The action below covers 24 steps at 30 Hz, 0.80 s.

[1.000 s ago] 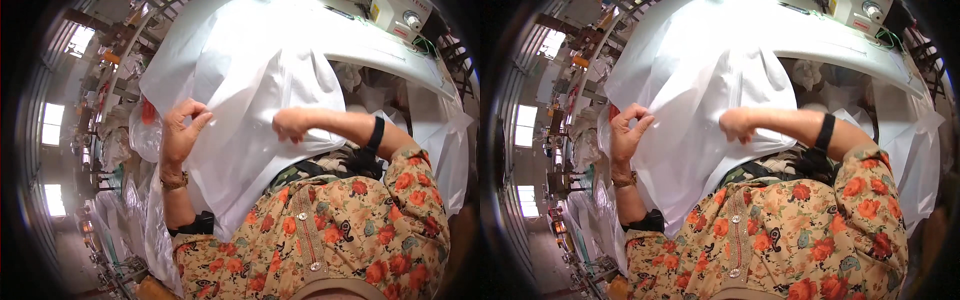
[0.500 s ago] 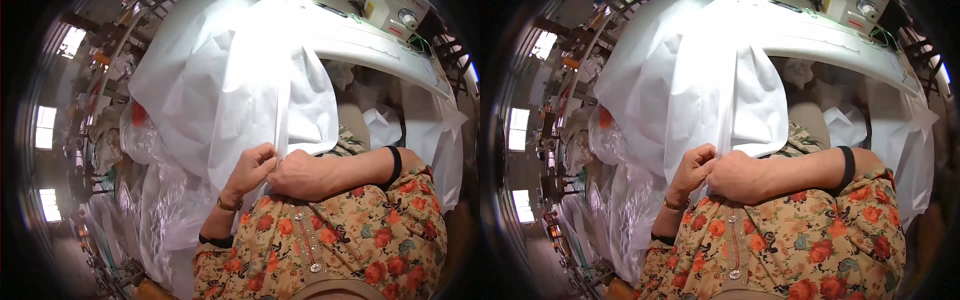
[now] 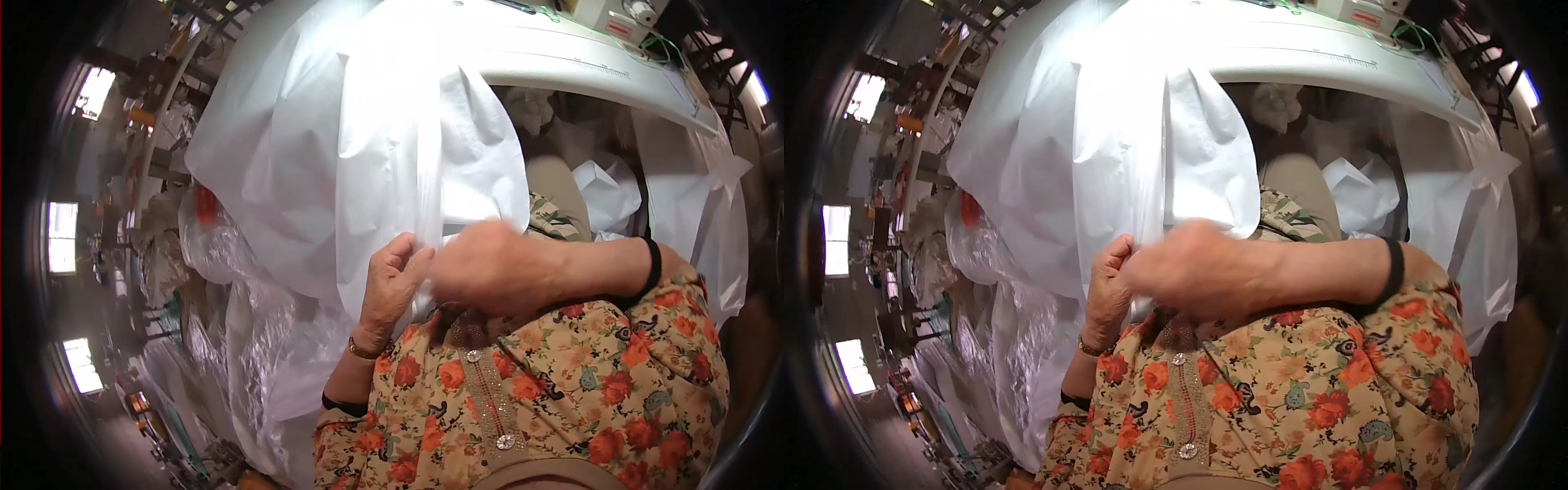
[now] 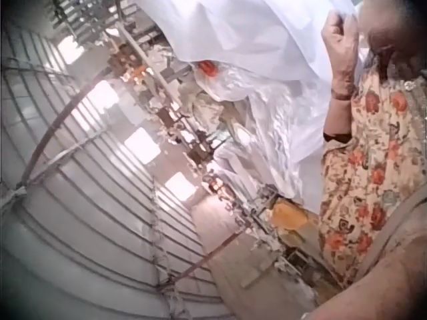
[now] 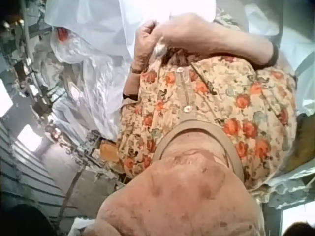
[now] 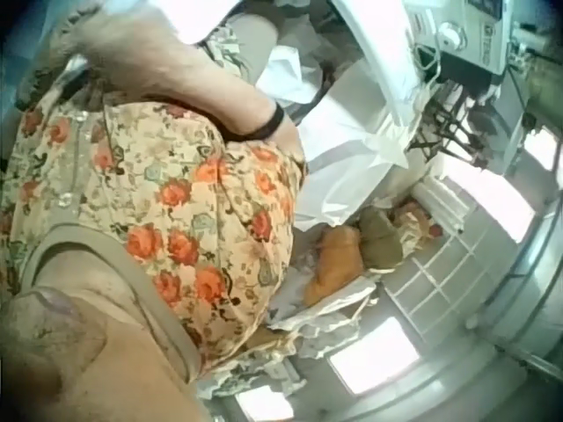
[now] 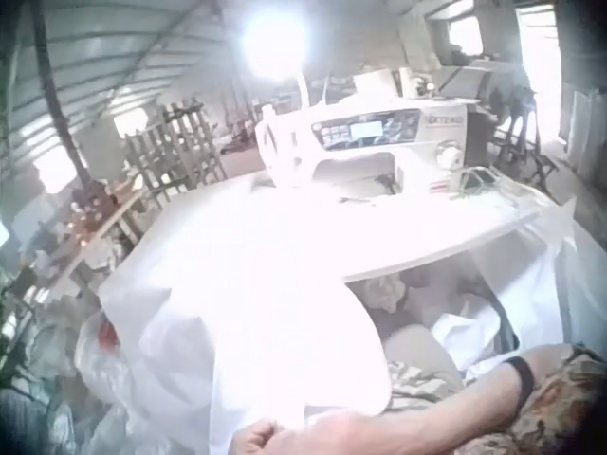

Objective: Sewing large white plastic sheets using an industrial sewing machine.

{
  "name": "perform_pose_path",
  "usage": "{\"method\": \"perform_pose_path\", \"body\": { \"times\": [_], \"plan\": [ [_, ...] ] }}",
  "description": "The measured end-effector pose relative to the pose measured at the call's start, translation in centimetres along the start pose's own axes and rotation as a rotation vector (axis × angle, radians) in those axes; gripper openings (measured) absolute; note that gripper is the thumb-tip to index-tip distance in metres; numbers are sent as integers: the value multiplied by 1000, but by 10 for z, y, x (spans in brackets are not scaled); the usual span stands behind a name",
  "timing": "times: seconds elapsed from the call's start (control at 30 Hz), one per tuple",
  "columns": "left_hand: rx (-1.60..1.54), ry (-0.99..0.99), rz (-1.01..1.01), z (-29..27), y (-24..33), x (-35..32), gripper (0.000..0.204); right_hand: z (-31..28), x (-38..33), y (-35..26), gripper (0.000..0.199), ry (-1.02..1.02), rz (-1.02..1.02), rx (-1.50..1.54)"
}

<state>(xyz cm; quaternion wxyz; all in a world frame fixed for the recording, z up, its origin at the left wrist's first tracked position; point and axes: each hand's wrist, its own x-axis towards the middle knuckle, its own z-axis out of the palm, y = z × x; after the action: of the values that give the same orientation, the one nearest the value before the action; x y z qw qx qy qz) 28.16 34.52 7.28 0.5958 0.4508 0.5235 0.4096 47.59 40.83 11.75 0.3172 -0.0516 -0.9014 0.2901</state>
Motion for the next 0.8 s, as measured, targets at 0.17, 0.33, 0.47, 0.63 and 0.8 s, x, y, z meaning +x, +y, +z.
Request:
{"method": "perform_pose_path", "body": {
  "times": [0.17, 0.33, 0.47, 0.63, 0.8],
  "plan": [
    [76, 61, 30, -5, 5, -10, 23, -12, -66, 40, 37, 515, 986, -136],
    [197, 41, 134, -12, 2, -3, 16, 24, -104, 49, 33, 357, 1177, 324],
    [222, 47, 153, -9, 17, -9, 18, 13, -62, 18, 28, 143, 1120, 407],
    [384, 19, 269, 2, 23, -8, 15, 19, -25, -20, 17, 69, 668, 173],
    [390, -7, 323, 5, 21, -12, 10, 33, -18, -24, 19, -93, 548, 45]
  ]
}}
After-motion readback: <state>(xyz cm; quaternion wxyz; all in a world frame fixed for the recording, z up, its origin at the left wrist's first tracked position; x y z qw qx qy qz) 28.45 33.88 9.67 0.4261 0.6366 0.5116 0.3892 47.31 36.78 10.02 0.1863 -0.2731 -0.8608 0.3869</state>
